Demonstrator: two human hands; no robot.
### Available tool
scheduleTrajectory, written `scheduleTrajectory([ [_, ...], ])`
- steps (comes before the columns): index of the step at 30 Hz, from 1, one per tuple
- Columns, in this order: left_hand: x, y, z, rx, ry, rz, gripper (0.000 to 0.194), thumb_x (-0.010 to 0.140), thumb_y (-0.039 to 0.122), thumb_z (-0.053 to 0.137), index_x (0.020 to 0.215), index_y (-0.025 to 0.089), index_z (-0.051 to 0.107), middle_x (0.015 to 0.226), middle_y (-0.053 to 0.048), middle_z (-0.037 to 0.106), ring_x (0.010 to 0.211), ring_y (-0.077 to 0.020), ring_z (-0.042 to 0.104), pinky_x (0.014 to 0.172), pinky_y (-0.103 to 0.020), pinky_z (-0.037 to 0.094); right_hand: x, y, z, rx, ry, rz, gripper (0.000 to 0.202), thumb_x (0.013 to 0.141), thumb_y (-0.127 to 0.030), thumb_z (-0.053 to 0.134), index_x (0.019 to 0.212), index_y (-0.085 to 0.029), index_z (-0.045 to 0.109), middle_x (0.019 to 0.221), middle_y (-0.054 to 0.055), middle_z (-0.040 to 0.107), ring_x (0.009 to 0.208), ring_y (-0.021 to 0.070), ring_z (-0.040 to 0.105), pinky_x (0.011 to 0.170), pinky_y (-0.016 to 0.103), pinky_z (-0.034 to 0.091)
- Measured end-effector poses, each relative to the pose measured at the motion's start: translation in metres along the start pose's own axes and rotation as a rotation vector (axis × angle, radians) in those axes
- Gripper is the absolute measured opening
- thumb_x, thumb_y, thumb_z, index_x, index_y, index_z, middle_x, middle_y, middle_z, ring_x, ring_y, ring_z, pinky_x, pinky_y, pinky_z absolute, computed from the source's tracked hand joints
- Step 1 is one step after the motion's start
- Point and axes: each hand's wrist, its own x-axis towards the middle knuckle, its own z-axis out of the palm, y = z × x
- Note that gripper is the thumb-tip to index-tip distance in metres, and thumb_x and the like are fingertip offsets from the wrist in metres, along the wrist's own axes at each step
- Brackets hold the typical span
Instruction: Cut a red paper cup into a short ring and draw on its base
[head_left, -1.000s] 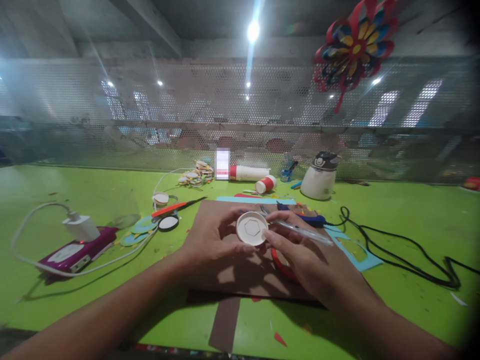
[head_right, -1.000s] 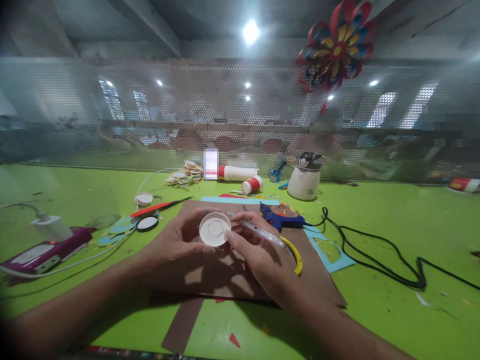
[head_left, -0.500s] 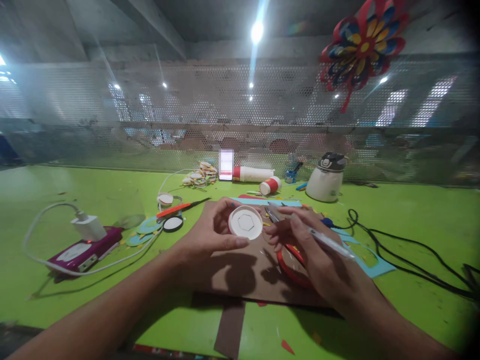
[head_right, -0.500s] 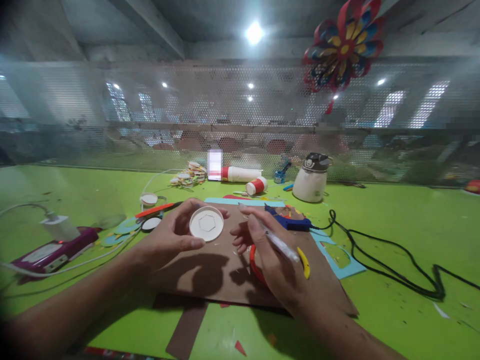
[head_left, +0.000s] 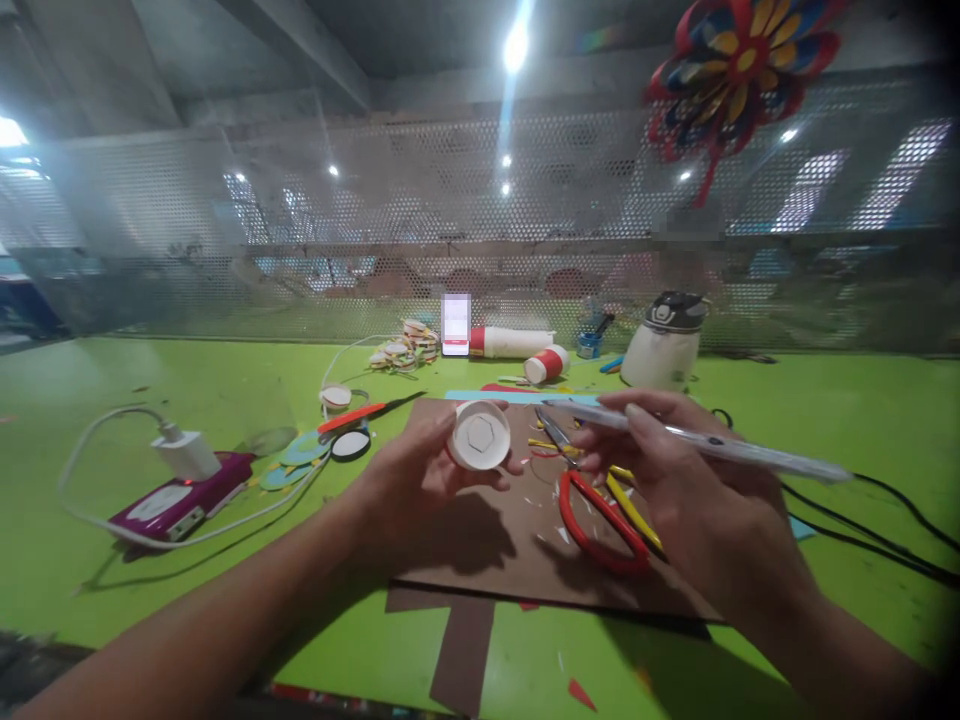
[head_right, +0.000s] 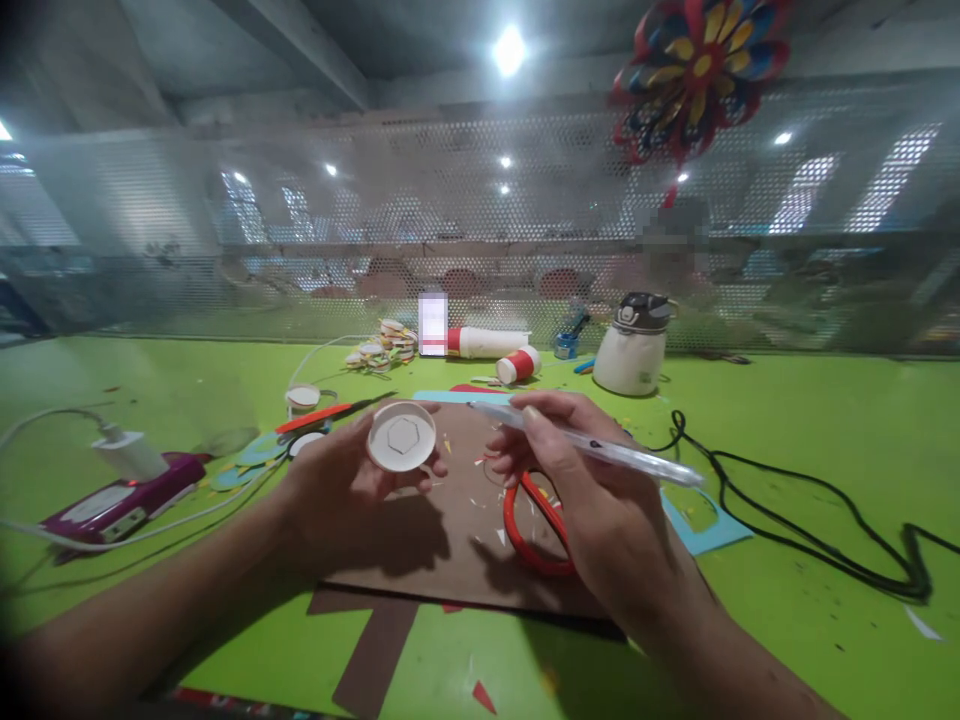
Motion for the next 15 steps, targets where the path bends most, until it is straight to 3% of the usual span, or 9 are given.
scheduleTrajectory([
  [7,0.0018,-0.0054,0.0009,-0.129,0.154,-0.061,0.038,0.093,0.036,0.047,0.116,0.011,0.064,0.089,-0.014,0.068,0.074,-0.0212,0.064,0.064,-0.029,0.045,-0.0080,0.0007,0.0052,-0.030,-0.065,0.091,0.017,0.088,-0.037,0.064,0.096,-0.022,0.065,0.075,0.003,0.071,0.066,0.0162,0.067,0.058,0.027,0.056],
  [11,0.0020,-0.0079,-0.0007,-0.190,0.144,-0.129,0.038,0.090,0.041,0.051,0.104,0.010,0.068,0.085,-0.013,0.068,0.073,-0.0224,0.064,0.064,-0.029,0.044,-0.0100,-0.0034,0.0075,-0.025,-0.093,0.138,0.017,0.089,-0.039,0.063,0.090,-0.022,0.064,0.071,0.002,0.069,0.062,0.0151,0.066,0.054,0.025,0.055],
  [15,0.0009,-0.0066,0.0016,-0.217,0.119,-0.155,0.037,0.089,0.037,0.050,0.102,0.008,0.069,0.086,-0.013,0.067,0.074,-0.0225,0.063,0.068,-0.032,0.044,-0.0096,-0.0076,0.0066,-0.176,-0.111,0.075,0.022,0.090,-0.043,0.059,0.090,-0.023,0.064,0.072,0.003,0.070,0.067,0.0180,0.067,0.060,0.030,0.056],
])
